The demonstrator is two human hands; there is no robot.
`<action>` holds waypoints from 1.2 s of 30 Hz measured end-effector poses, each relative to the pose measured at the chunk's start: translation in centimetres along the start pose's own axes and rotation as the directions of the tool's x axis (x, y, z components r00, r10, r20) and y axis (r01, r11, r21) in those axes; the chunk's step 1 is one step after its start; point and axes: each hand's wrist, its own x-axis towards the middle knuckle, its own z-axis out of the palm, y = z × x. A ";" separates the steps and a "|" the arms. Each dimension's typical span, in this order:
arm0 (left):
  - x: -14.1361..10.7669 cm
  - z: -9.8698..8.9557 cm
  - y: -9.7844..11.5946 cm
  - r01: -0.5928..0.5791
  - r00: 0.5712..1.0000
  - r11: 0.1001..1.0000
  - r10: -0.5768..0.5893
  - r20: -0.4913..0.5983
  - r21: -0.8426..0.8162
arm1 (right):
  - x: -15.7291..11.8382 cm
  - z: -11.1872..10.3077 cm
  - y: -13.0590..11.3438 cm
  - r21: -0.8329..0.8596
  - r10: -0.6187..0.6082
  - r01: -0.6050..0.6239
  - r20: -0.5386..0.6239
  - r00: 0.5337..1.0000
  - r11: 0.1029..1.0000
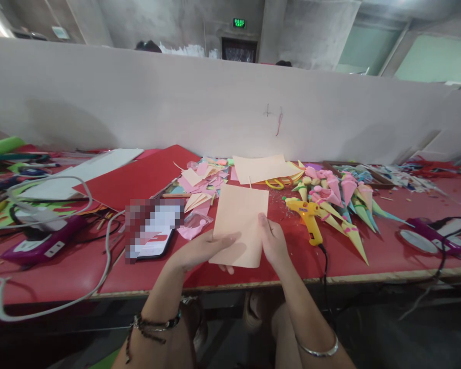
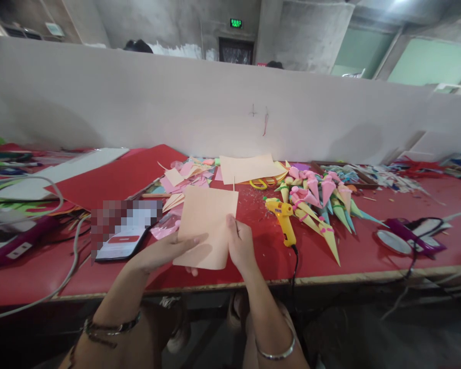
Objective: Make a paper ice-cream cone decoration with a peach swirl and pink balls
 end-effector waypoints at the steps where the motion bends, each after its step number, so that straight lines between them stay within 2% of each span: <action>1: -0.1 0.0 0.1 0.019 0.999 0.999 -0.020 0.043 0.025 | 0.0 0.0 0.0 0.000 -0.004 0.004 -0.006 1.000 1.000; 3: -0.2 0.0 0.2 0.028 0.997 0.999 -0.031 0.064 0.045 | -0.1 0.0 0.0 -0.018 -0.007 0.007 -0.019 1.000 1.000; 8: 0.0 0.2 0.4 0.012 0.999 1.000 -0.012 0.032 0.013 | -0.1 0.1 0.1 -0.093 -0.031 0.025 -0.057 0.998 0.995; 14: -0.2 0.1 0.7 -0.022 0.999 0.997 0.020 0.028 0.080 | -0.1 0.2 0.0 -0.031 -0.004 0.002 -0.067 0.998 1.000; 17: -0.2 0.2 0.9 -0.013 0.998 0.999 0.011 0.054 0.050 | 0.0 0.4 0.1 0.081 0.070 -0.063 -0.089 0.994 0.995; 21: -0.1 0.4 1.0 -0.013 0.998 1.000 0.012 0.062 0.011 | 0.1 0.5 0.2 0.263 0.237 -0.202 -0.108 0.966 0.943; 24: -0.1 0.5 1.1 -0.029 0.998 1.000 0.029 0.053 -0.009 | 0.0 0.5 0.2 0.244 0.275 -0.232 -0.158 0.948 0.942; 26: 0.0 0.5 1.1 -0.040 0.998 0.999 0.040 0.054 -0.004 | -0.1 0.5 0.0 0.182 0.230 -0.204 -0.136 0.964 0.962; 29: 0.2 0.5 0.9 -0.062 0.997 0.998 0.061 0.046 0.011 | -0.3 0.4 -0.3 0.071 0.099 -0.094 -0.073 0.992 0.993; 32: 0.4 0.6 0.6 -0.052 0.999 0.999 0.052 0.016 0.017 | -0.3 0.2 -0.5 -0.102 -0.009 -0.001 -0.096 0.995 0.995; 36: 0.7 0.6 0.1 -0.057 0.994 0.997 0.052 -0.095 -0.043 | -0.1 -0.2 -0.4 -0.198 -0.079 0.067 -0.057 0.995 0.978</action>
